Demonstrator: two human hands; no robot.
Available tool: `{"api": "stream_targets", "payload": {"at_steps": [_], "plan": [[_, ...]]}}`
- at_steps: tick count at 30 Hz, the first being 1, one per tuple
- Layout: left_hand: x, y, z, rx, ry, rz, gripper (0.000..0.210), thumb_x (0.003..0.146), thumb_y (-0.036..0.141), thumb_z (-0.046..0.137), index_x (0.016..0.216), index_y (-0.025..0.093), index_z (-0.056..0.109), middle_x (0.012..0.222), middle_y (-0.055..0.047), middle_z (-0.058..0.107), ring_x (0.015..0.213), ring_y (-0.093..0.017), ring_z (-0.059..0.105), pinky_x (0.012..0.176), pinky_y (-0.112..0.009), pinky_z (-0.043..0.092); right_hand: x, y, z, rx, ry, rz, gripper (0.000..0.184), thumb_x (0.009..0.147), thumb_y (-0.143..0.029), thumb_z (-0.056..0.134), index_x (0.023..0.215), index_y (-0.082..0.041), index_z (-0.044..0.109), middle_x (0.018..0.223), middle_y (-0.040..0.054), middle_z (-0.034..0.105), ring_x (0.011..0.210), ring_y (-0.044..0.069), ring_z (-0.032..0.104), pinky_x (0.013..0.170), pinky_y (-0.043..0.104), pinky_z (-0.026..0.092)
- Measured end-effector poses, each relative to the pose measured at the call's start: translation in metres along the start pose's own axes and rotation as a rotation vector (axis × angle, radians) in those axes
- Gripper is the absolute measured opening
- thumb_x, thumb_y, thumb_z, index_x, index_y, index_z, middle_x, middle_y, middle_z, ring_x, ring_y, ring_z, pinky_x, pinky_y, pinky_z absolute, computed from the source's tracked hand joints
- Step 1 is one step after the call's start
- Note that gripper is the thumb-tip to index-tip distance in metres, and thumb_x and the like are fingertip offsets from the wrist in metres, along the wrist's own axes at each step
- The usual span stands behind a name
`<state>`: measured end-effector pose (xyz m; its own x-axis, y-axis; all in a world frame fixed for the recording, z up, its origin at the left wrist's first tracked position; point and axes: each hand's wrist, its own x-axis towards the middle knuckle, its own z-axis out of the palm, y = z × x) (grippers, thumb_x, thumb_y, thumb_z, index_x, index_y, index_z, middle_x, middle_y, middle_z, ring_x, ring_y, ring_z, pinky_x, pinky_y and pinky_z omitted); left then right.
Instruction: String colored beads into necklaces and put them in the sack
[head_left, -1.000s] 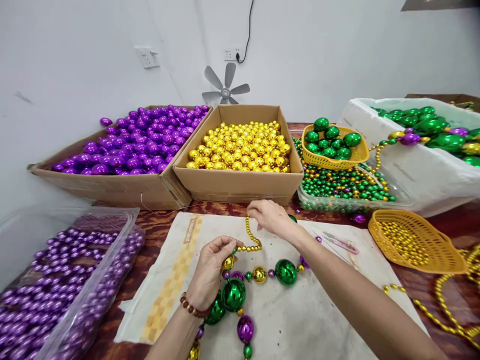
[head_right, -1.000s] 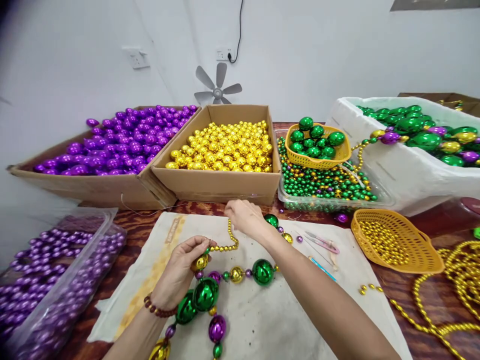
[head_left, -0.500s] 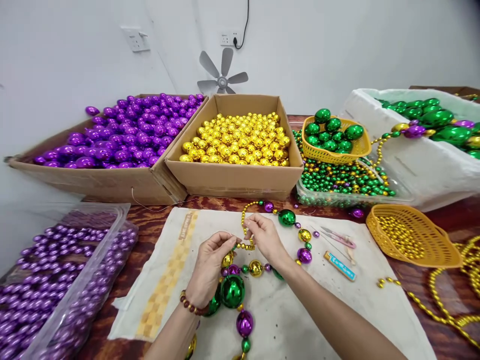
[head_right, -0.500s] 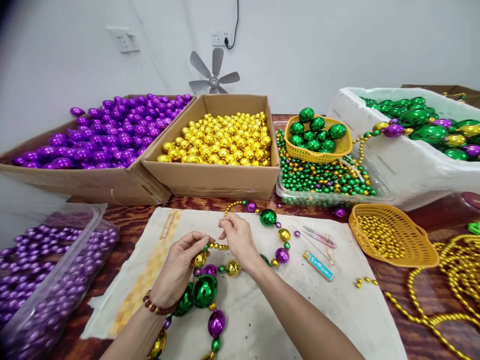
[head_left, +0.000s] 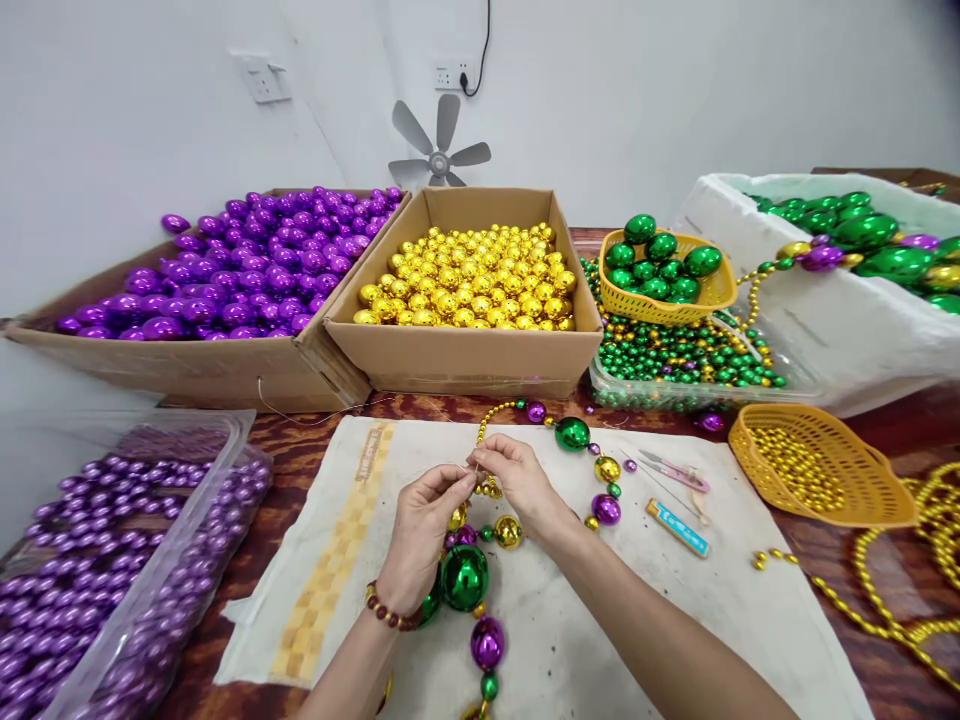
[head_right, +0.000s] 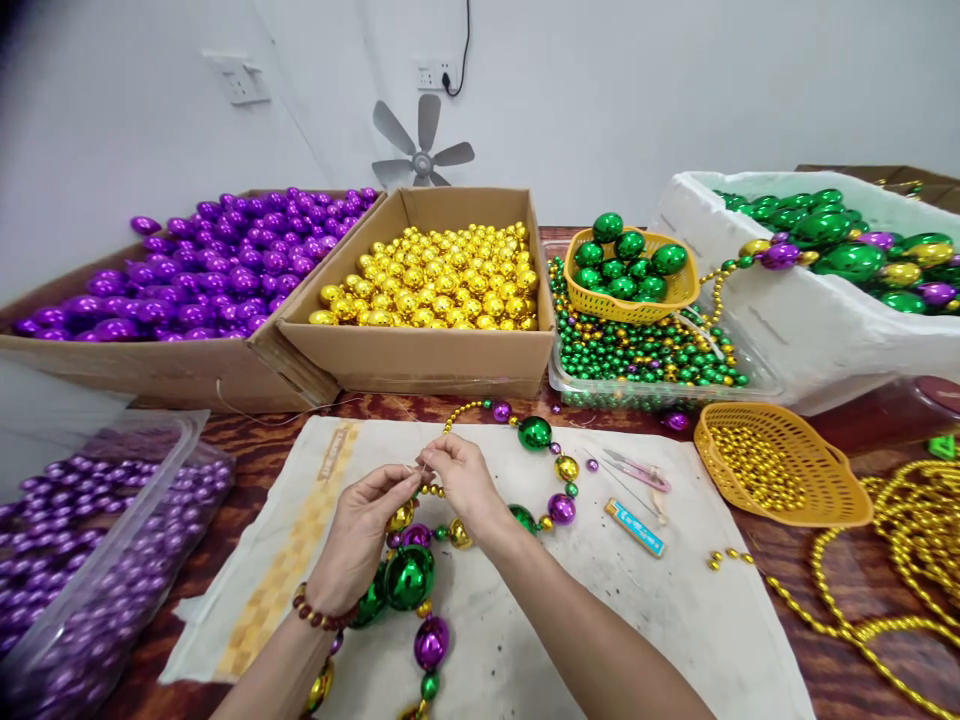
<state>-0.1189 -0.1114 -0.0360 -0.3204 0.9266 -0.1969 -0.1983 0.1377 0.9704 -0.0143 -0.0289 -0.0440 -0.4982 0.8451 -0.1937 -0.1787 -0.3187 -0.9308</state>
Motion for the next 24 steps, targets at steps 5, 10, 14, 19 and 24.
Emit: {"api": "stream_targets", "payload": {"at_steps": [5,10,14,19,24], "plan": [[0.000,0.006,-0.004,-0.073,0.021,0.076,0.008,0.082,0.026,0.066,0.086,0.019,0.066,0.106,-0.003,0.066,0.099,-0.016,0.058,0.089,-0.025,0.042,-0.002,0.015,-0.003,0.008,0.086,-0.016,0.017,0.080,-0.034,0.055,0.074,-0.019,0.053,0.065,-0.0021,0.055,0.055,0.011,0.048,0.048,0.021,0.038],[0.010,0.017,-0.012,-0.204,-0.049,0.023,0.008,0.083,0.025,0.066,0.085,0.019,0.062,0.082,-0.003,0.068,0.086,-0.015,0.062,0.087,-0.029,0.044,-0.006,0.025,-0.005,-0.038,0.099,-0.036,0.016,0.082,-0.034,0.054,0.076,-0.019,0.052,0.061,-0.0031,0.053,0.049,0.011,0.044,0.043,0.021,0.035],[0.023,0.021,-0.016,-0.210,-0.074,-0.137,0.017,0.079,0.025,0.070,0.091,0.017,0.062,0.070,-0.001,0.064,0.068,-0.013,0.060,0.072,-0.026,0.045,-0.005,0.012,-0.008,-0.087,0.092,-0.142,0.014,0.088,-0.031,0.050,0.082,-0.018,0.055,0.068,-0.0014,0.057,0.066,0.014,0.055,0.062,0.024,0.043],[0.034,0.022,-0.017,-0.140,-0.216,-0.174,0.021,0.075,0.025,0.073,0.092,0.014,0.064,0.071,-0.002,0.063,0.067,-0.013,0.059,0.070,-0.025,0.045,0.012,-0.022,-0.010,-0.283,-0.054,-0.324,0.010,0.087,-0.027,0.055,0.081,-0.021,0.060,0.085,-0.0002,0.057,0.071,0.013,0.054,0.070,0.025,0.041],[0.035,0.026,-0.018,-0.071,-0.245,-0.135,0.013,0.079,0.026,0.069,0.080,0.015,0.063,0.070,-0.001,0.062,0.067,-0.012,0.057,0.069,-0.024,0.043,0.031,-0.037,-0.012,-0.650,-0.264,-0.403,0.016,0.093,-0.027,0.047,0.087,-0.022,0.060,0.088,0.0014,0.060,0.081,0.016,0.055,0.073,0.026,0.040]]}}
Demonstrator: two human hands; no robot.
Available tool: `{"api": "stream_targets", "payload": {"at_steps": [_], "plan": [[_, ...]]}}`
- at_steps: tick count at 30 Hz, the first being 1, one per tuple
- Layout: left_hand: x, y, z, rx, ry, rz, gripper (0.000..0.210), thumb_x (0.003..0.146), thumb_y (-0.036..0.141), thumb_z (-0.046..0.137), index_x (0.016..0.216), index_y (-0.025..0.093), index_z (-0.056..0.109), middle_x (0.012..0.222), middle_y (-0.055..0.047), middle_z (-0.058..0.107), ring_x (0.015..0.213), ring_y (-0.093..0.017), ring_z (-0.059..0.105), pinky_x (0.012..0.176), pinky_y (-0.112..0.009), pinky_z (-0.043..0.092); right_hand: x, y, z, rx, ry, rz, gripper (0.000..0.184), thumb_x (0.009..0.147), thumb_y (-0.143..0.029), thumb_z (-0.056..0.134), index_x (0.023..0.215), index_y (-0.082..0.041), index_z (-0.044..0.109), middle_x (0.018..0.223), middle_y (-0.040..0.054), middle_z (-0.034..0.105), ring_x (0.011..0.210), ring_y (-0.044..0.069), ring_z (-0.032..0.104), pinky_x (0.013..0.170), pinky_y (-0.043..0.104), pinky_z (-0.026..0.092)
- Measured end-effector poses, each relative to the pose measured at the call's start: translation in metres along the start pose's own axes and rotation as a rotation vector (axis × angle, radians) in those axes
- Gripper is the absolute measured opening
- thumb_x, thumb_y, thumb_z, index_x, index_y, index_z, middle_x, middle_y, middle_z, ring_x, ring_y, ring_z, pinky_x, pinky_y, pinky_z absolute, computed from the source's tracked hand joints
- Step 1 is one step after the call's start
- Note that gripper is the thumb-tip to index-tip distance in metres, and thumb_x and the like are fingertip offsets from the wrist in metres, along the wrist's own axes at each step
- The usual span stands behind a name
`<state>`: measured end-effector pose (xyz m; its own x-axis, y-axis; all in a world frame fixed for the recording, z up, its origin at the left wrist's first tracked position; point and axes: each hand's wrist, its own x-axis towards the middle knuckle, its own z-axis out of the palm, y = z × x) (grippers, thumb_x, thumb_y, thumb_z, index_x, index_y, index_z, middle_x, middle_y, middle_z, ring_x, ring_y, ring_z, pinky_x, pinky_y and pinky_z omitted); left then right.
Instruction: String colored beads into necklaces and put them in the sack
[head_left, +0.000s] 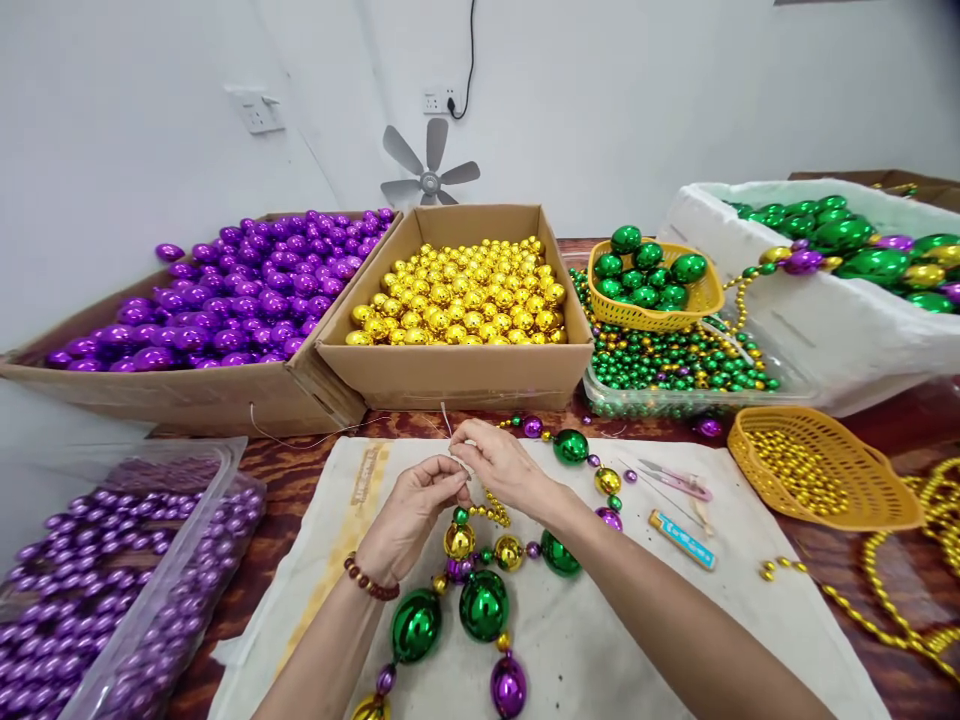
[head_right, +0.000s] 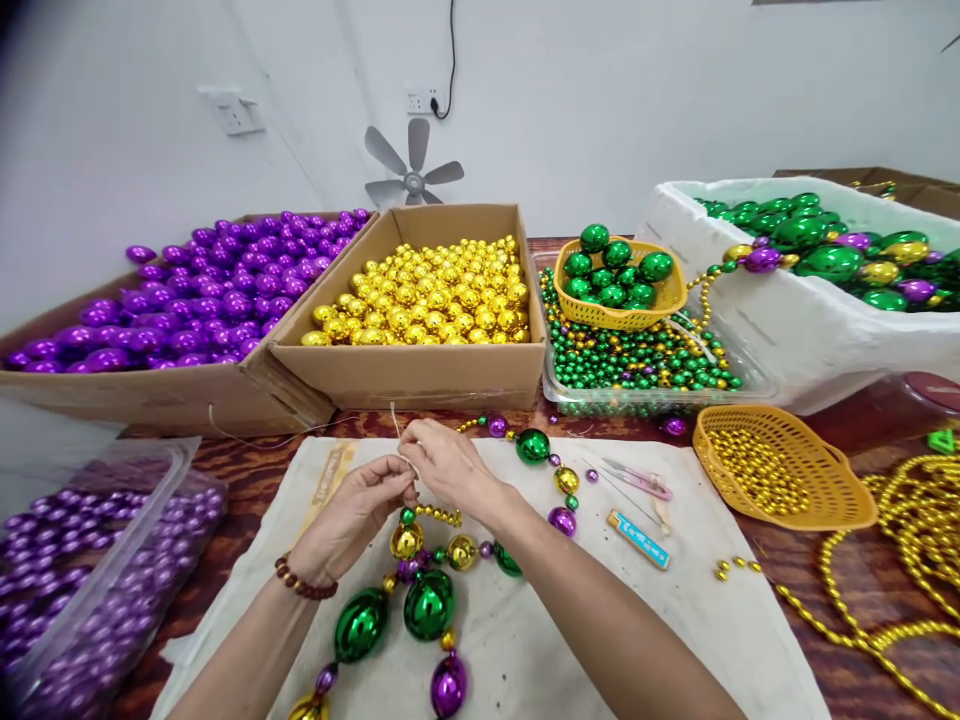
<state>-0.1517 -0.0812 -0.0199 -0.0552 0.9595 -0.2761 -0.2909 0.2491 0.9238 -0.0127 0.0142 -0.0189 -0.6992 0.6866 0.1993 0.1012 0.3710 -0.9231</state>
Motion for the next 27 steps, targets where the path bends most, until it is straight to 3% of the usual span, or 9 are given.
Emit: {"api": "stream_targets", "payload": {"at_steps": [4,9,11,14,17,20,27], "plan": [[-0.003,0.005,-0.003,-0.020,0.007,0.018,0.012,0.081,0.028,0.067,0.082,0.017,0.061,0.073,-0.001,0.063,0.070,-0.013,0.058,0.072,-0.025,0.043,-0.008,0.006,-0.009,0.041,-0.142,0.038,0.026,0.094,-0.031,0.044,0.083,-0.019,0.064,0.071,-0.0009,0.064,0.056,0.012,0.055,0.053,0.021,0.038],[-0.004,0.013,-0.008,0.036,-0.024,-0.018,0.013,0.078,0.026,0.070,0.082,0.018,0.060,0.074,-0.002,0.065,0.074,-0.014,0.060,0.073,-0.026,0.044,-0.029,-0.002,-0.024,-0.049,-0.149,-0.007,0.016,0.085,-0.025,0.060,0.076,-0.020,0.072,0.066,-0.0026,0.064,0.064,0.013,0.055,0.060,0.022,0.035],[-0.003,0.016,-0.010,0.100,-0.036,-0.020,0.013,0.076,0.024,0.072,0.078,0.017,0.060,0.074,-0.002,0.065,0.072,-0.014,0.059,0.071,-0.025,0.044,-0.034,-0.007,-0.027,-0.055,-0.216,-0.025,0.014,0.084,-0.025,0.062,0.077,-0.022,0.074,0.068,-0.0030,0.066,0.065,0.013,0.056,0.061,0.022,0.035],[-0.003,0.020,-0.012,0.203,-0.054,0.015,0.014,0.075,0.022,0.072,0.073,0.016,0.059,0.076,-0.002,0.065,0.070,-0.013,0.058,0.068,-0.024,0.044,-0.032,-0.006,-0.027,0.144,-0.320,0.101,0.017,0.083,-0.030,0.062,0.075,-0.020,0.073,0.066,-0.0024,0.064,0.054,0.011,0.054,0.052,0.020,0.038],[-0.004,0.022,-0.012,0.297,-0.043,0.074,0.014,0.077,0.025,0.070,0.075,0.017,0.058,0.079,-0.003,0.065,0.074,-0.015,0.059,0.070,-0.026,0.046,-0.022,0.001,-0.020,0.325,-0.241,0.249,0.021,0.085,-0.032,0.056,0.082,-0.018,0.071,0.066,-0.0020,0.065,0.039,0.007,0.046,0.039,0.018,0.033],[-0.006,0.019,-0.011,0.402,0.004,0.170,0.013,0.081,0.028,0.065,0.077,0.018,0.059,0.079,-0.003,0.064,0.075,-0.017,0.060,0.071,-0.028,0.048,-0.010,0.007,-0.009,0.368,-0.218,0.270,0.018,0.081,-0.026,0.057,0.087,-0.018,0.072,0.072,-0.0016,0.067,0.035,0.005,0.041,0.035,0.018,0.029],[-0.004,-0.005,-0.009,0.459,0.280,0.423,0.006,0.081,0.025,0.064,0.079,0.019,0.063,0.084,-0.003,0.064,0.066,-0.015,0.059,0.060,-0.026,0.048,-0.001,0.007,0.005,0.460,-0.207,0.308,0.016,0.075,-0.023,0.060,0.073,-0.015,0.073,0.053,-0.0045,0.057,0.040,0.005,0.035,0.039,0.018,0.027]]}}
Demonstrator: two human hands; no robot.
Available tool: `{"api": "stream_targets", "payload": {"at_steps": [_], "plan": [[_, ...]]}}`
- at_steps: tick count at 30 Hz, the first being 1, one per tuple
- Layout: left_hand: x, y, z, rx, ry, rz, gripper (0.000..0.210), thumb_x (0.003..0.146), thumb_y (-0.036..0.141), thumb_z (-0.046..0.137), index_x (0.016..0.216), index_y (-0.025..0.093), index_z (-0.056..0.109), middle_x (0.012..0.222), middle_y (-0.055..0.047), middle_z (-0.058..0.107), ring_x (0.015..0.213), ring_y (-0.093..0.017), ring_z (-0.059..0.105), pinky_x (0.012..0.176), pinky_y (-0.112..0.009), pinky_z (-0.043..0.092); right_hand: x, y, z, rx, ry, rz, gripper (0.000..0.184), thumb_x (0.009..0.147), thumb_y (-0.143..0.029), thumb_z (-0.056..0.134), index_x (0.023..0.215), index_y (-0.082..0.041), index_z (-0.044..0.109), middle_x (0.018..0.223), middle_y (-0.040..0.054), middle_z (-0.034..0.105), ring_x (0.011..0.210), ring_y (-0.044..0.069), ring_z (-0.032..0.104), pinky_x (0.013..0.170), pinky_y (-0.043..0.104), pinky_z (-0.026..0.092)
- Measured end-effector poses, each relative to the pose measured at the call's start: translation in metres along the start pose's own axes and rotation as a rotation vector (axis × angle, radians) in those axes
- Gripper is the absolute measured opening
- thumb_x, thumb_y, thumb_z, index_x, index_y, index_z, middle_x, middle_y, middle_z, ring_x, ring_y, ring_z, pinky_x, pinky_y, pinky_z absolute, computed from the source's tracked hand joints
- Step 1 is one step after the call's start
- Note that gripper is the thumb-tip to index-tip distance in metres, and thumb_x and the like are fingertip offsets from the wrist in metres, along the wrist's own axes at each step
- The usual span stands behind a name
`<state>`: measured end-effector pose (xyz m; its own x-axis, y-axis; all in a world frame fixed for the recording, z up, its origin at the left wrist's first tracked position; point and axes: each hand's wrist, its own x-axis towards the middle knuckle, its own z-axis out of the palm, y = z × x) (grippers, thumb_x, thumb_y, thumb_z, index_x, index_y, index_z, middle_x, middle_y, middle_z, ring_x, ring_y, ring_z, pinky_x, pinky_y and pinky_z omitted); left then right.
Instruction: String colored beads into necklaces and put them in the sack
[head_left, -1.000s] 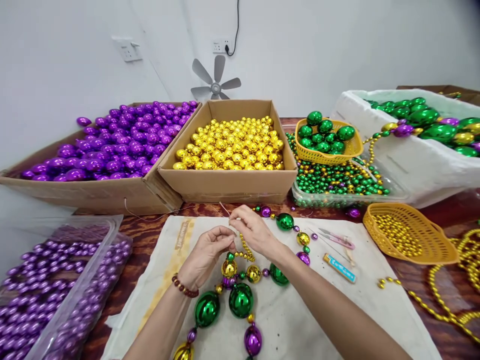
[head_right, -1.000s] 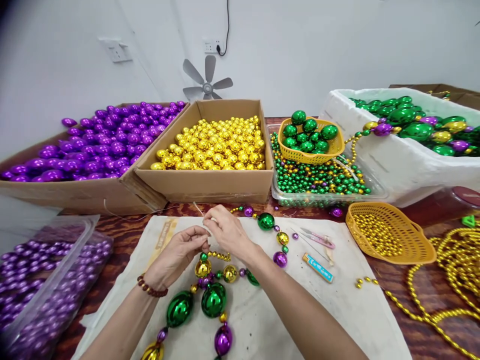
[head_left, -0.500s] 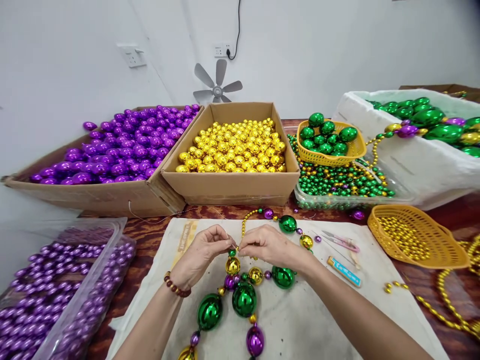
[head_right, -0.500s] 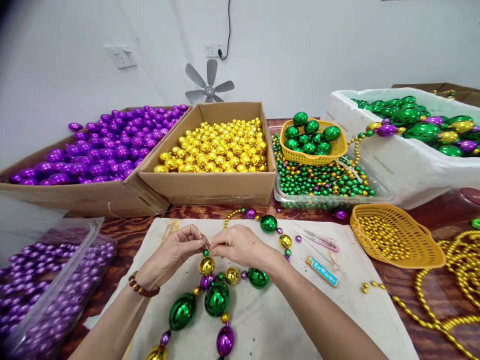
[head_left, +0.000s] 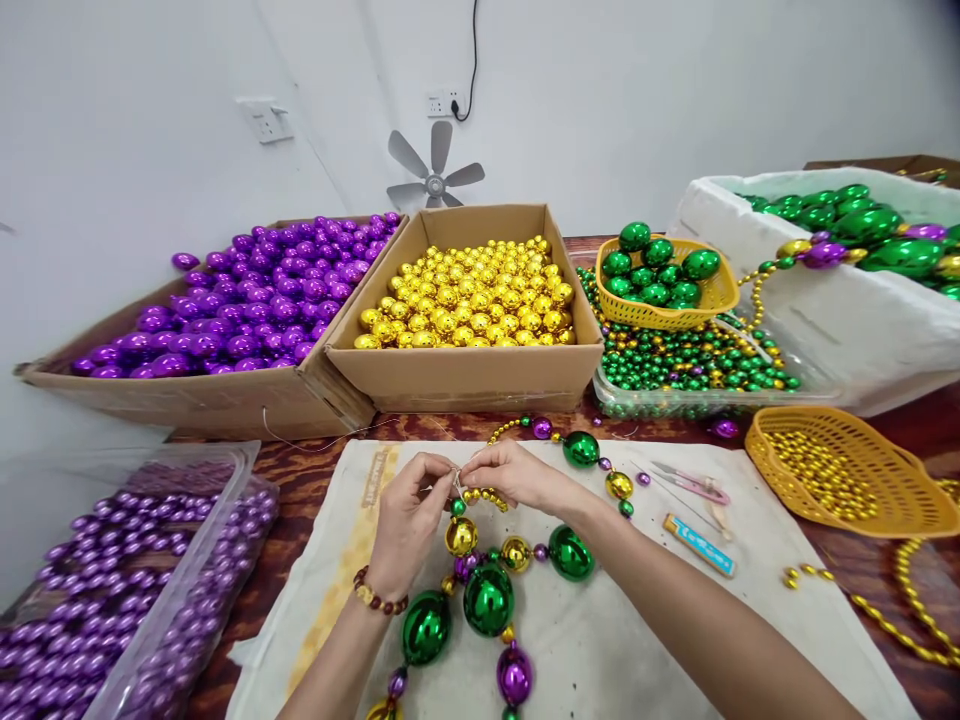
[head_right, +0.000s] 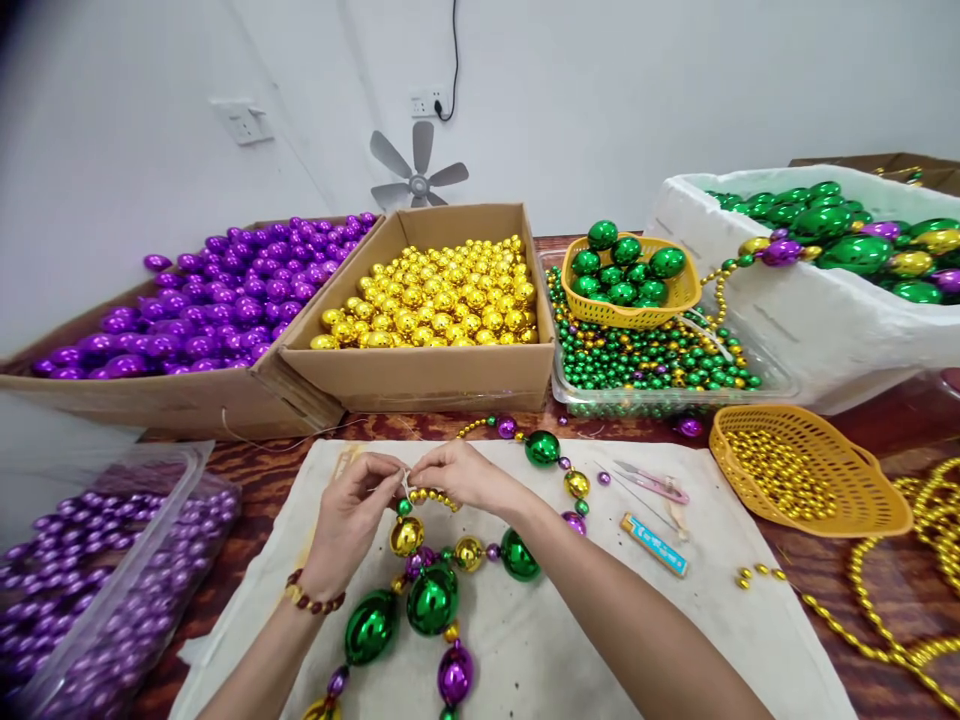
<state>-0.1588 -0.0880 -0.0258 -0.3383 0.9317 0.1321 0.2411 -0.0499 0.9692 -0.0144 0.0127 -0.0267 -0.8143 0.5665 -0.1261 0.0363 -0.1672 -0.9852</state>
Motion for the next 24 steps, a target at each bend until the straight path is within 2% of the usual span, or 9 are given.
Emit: {"api": "stream_targets", "payload": {"at_steps": [4,8,12,15,17,19,21,24], "plan": [[-0.003,-0.004,0.007,-0.004,0.074,0.055,0.003,0.080,0.024,0.064,0.081,0.021,0.066,0.086,-0.004,0.065,0.071,-0.017,0.059,0.064,-0.027,0.047,0.004,0.002,0.004,0.043,-0.004,0.012,0.017,0.073,-0.027,0.061,0.070,-0.014,0.073,0.051,-0.0043,0.057,0.041,0.006,0.036,0.043,0.019,0.029],[-0.005,-0.001,0.013,0.031,0.134,0.117,0.003,0.080,0.023,0.065,0.079,0.022,0.067,0.087,-0.005,0.066,0.082,-0.020,0.060,0.072,-0.029,0.047,0.012,0.010,0.010,0.058,0.060,-0.013,0.015,0.070,-0.025,0.061,0.069,-0.016,0.072,0.056,-0.0031,0.060,0.050,0.009,0.047,0.051,0.021,0.036],[-0.006,-0.001,0.015,-0.079,0.183,0.045,0.005,0.077,0.026,0.068,0.078,0.021,0.068,0.088,-0.004,0.066,0.070,-0.016,0.059,0.065,-0.028,0.047,0.010,0.016,0.001,0.001,0.205,-0.063,0.011,0.068,-0.018,0.061,0.068,-0.018,0.072,0.066,-0.0016,0.063,0.065,0.013,0.053,0.060,0.022,0.038],[-0.006,-0.004,0.010,-0.157,0.181,-0.031,0.010,0.076,0.027,0.069,0.081,0.019,0.067,0.090,-0.004,0.066,0.064,-0.014,0.060,0.062,-0.028,0.049,-0.009,0.016,-0.017,-0.021,0.300,-0.079,0.009,0.069,-0.017,0.060,0.072,-0.020,0.069,0.079,0.0005,0.064,0.071,0.015,0.054,0.061,0.023,0.039],[-0.006,-0.007,0.006,-0.200,0.158,-0.090,0.013,0.076,0.028,0.071,0.082,0.017,0.066,0.089,-0.005,0.066,0.066,-0.015,0.062,0.062,-0.027,0.049,-0.027,0.013,-0.026,0.004,0.318,-0.079,0.007,0.072,-0.020,0.058,0.073,-0.019,0.066,0.090,0.0030,0.064,0.077,0.016,0.057,0.061,0.024,0.041],[-0.006,-0.010,0.003,-0.296,0.131,-0.145,0.015,0.076,0.028,0.071,0.081,0.017,0.063,0.088,-0.005,0.067,0.071,-0.015,0.063,0.063,-0.026,0.047,-0.043,0.010,-0.026,0.145,0.290,-0.109,0.007,0.076,-0.021,0.055,0.074,-0.019,0.062,0.100,0.0055,0.063,0.090,0.019,0.060,0.065,0.026,0.044],[-0.007,-0.012,0.004,-0.459,0.100,-0.195,0.015,0.078,0.028,0.070,0.081,0.018,0.060,0.088,-0.005,0.068,0.079,-0.016,0.063,0.068,-0.026,0.047,-0.053,0.010,-0.018,0.388,0.219,-0.158,0.006,0.077,-0.022,0.053,0.073,-0.019,0.057,0.106,0.0075,0.061,0.104,0.023,0.058,0.073,0.030,0.045],[-0.007,-0.012,0.007,-0.723,0.053,-0.276,0.014,0.082,0.027,0.067,0.084,0.020,0.056,0.086,-0.002,0.068,0.089,-0.017,0.063,0.082,-0.030,0.047,-0.057,0.013,-0.003,0.680,0.126,-0.179,0.008,0.080,-0.025,0.052,0.074,-0.020,0.053,0.097,0.0083,0.061,0.104,0.025,0.058,0.078,0.035,0.045]]}}
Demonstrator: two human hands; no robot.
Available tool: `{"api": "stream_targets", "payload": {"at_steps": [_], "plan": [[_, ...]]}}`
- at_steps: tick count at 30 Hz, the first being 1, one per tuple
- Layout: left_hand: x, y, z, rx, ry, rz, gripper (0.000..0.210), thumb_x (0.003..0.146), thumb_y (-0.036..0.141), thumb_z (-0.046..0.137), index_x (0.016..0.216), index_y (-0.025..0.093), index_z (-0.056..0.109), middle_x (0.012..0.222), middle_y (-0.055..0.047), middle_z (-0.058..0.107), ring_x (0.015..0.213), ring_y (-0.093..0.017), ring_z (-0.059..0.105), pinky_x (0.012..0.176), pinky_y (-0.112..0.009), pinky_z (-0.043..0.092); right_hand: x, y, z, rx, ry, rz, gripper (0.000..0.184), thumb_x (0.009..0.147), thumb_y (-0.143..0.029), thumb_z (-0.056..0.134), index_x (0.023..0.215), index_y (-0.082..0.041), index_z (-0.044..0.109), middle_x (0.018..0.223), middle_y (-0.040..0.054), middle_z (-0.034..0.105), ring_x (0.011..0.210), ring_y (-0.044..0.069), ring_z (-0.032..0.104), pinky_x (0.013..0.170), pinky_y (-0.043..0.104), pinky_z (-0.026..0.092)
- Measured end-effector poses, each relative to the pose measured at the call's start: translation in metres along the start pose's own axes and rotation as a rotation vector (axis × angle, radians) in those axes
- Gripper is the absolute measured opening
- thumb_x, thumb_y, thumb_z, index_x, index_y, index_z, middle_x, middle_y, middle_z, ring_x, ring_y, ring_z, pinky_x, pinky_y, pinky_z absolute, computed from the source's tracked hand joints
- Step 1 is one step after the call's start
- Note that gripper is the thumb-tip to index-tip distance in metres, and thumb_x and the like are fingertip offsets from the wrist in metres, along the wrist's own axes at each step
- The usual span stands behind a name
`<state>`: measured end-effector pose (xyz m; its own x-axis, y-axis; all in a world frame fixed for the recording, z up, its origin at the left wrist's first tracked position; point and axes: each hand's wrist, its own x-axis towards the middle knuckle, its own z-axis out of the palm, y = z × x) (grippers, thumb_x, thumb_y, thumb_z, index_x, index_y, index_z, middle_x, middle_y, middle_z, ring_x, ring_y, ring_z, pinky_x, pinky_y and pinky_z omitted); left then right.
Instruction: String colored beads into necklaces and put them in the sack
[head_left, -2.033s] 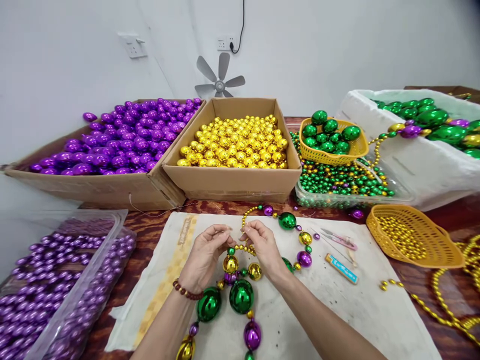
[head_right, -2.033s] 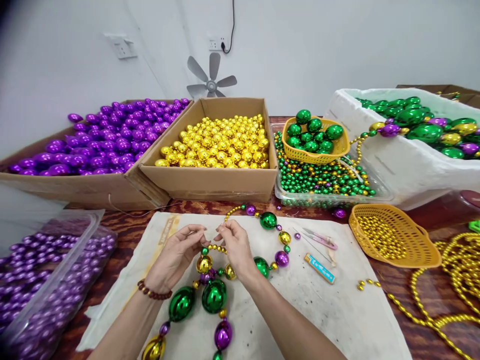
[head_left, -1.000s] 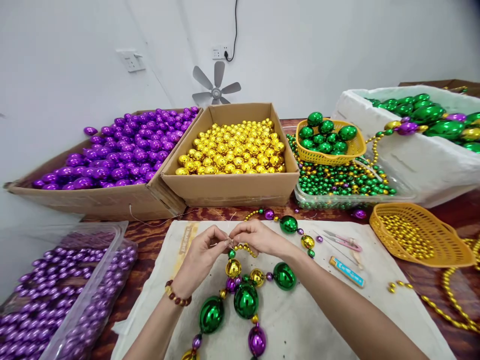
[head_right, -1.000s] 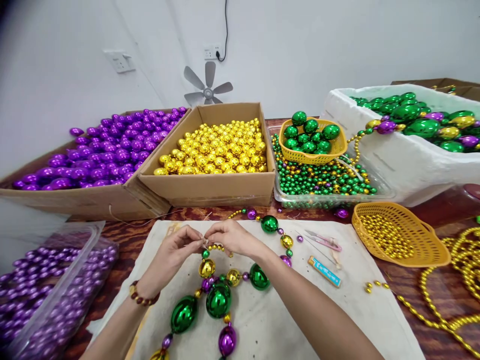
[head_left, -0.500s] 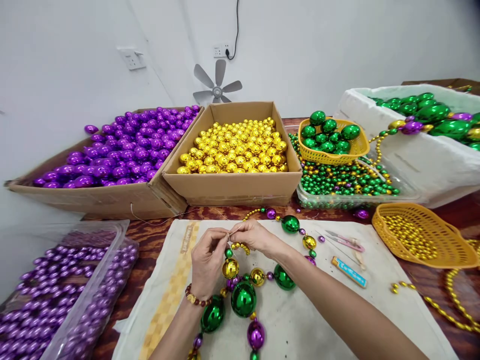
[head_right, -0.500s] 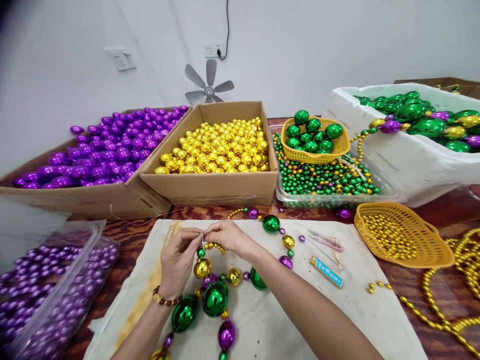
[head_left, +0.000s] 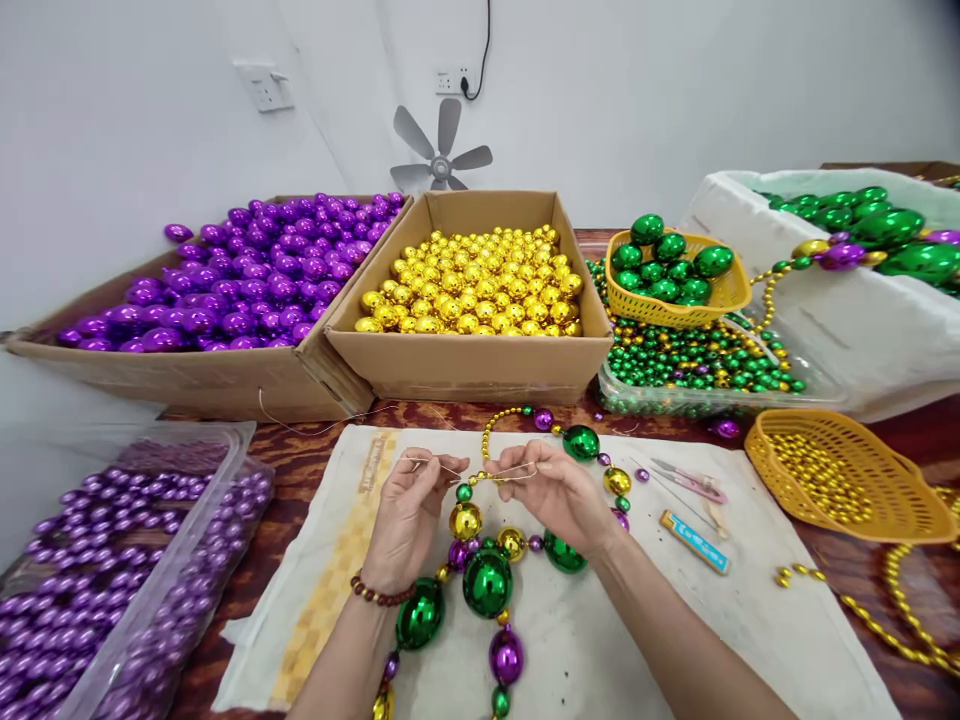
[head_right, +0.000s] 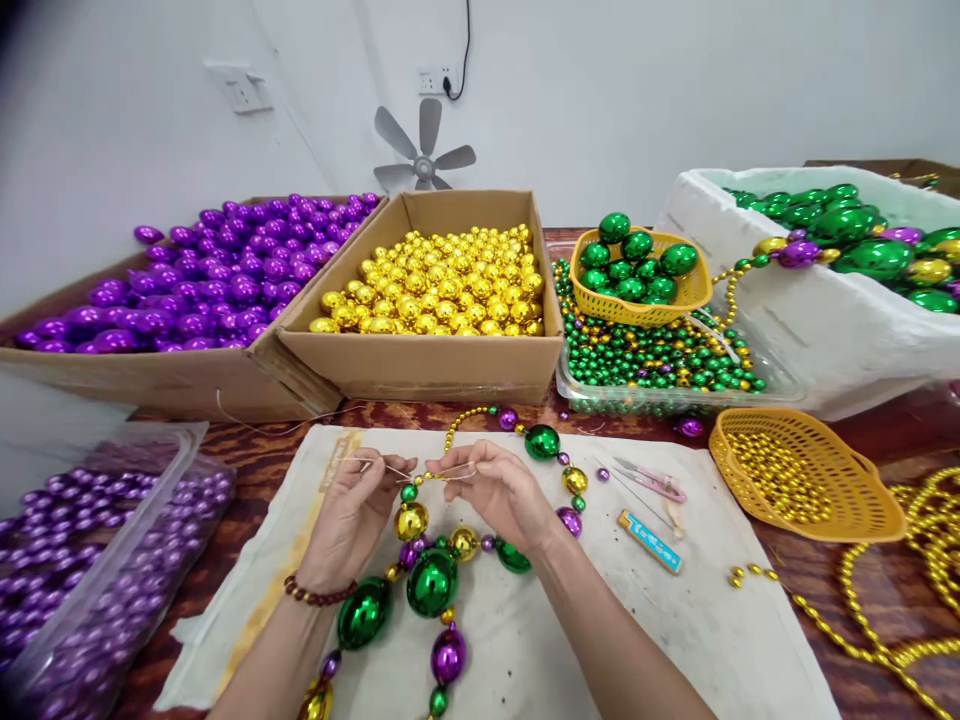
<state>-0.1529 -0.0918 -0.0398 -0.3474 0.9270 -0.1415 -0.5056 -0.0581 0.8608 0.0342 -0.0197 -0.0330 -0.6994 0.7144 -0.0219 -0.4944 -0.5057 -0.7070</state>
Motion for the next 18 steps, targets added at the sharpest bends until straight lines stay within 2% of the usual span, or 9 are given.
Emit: {"api": "stream_targets", "payload": {"at_steps": [3,7,10,12,14,16,18], "plan": [[-0.001,0.002,0.004,-0.097,-0.038,-0.061,0.013,0.083,0.025,0.066,0.084,0.022,0.054,0.074,0.003,0.063,0.080,-0.014,0.063,0.084,-0.030,0.047,0.002,0.010,0.002,0.013,0.045,0.029,0.009,0.082,-0.027,0.054,0.077,-0.020,0.052,0.078,0.0041,0.056,0.085,0.021,0.060,0.072,0.034,0.045],[0.001,0.007,0.006,0.049,-0.125,-0.080,0.010,0.085,0.021,0.062,0.083,0.020,0.052,0.063,0.004,0.057,0.064,-0.011,0.057,0.083,-0.032,0.047,0.010,0.007,-0.002,-0.114,0.036,0.080,0.010,0.081,-0.024,0.057,0.077,-0.020,0.050,0.069,0.0001,0.052,0.068,0.016,0.055,0.054,0.025,0.040],[0.005,0.011,0.005,0.168,-0.137,-0.056,0.011,0.085,0.021,0.063,0.084,0.019,0.052,0.063,0.003,0.057,0.060,-0.011,0.056,0.076,-0.030,0.047,0.016,-0.007,-0.003,-0.245,-0.020,0.103,0.007,0.083,-0.025,0.057,0.080,-0.018,0.055,0.074,0.0023,0.058,0.070,0.016,0.057,0.052,0.024,0.043],[0.009,0.012,0.004,0.186,-0.120,-0.051,0.011,0.085,0.023,0.062,0.085,0.019,0.052,0.062,0.004,0.057,0.057,-0.010,0.054,0.073,-0.029,0.047,0.017,-0.019,-0.004,-0.376,-0.060,0.084,0.008,0.084,-0.024,0.058,0.082,-0.016,0.060,0.087,0.0055,0.062,0.081,0.018,0.059,0.061,0.027,0.049],[0.010,0.012,0.005,0.161,-0.097,-0.052,0.011,0.086,0.024,0.061,0.085,0.019,0.051,0.061,0.004,0.055,0.055,-0.009,0.052,0.074,-0.029,0.047,0.015,-0.030,-0.010,-0.501,-0.118,0.084,0.008,0.082,-0.020,0.059,0.082,-0.015,0.064,0.092,0.0060,0.063,0.085,0.017,0.060,0.067,0.027,0.049],[0.010,0.011,0.008,0.124,-0.086,-0.049,0.012,0.086,0.024,0.061,0.085,0.020,0.051,0.062,0.004,0.055,0.057,-0.010,0.053,0.075,-0.030,0.047,0.010,-0.034,-0.018,-0.482,-0.173,0.133,0.006,0.080,-0.017,0.061,0.080,-0.013,0.065,0.087,0.0050,0.062,0.076,0.014,0.061,0.062,0.024,0.047],[0.008,0.008,0.012,0.094,-0.088,-0.043,0.012,0.086,0.024,0.062,0.085,0.019,0.051,0.063,0.004,0.056,0.059,-0.010,0.055,0.075,-0.030,0.047,0.003,-0.029,-0.025,-0.305,-0.211,0.187,0.006,0.080,-0.018,0.060,0.080,-0.013,0.063,0.085,0.0033,0.060,0.059,0.010,0.059,0.051,0.021,0.042]]}}
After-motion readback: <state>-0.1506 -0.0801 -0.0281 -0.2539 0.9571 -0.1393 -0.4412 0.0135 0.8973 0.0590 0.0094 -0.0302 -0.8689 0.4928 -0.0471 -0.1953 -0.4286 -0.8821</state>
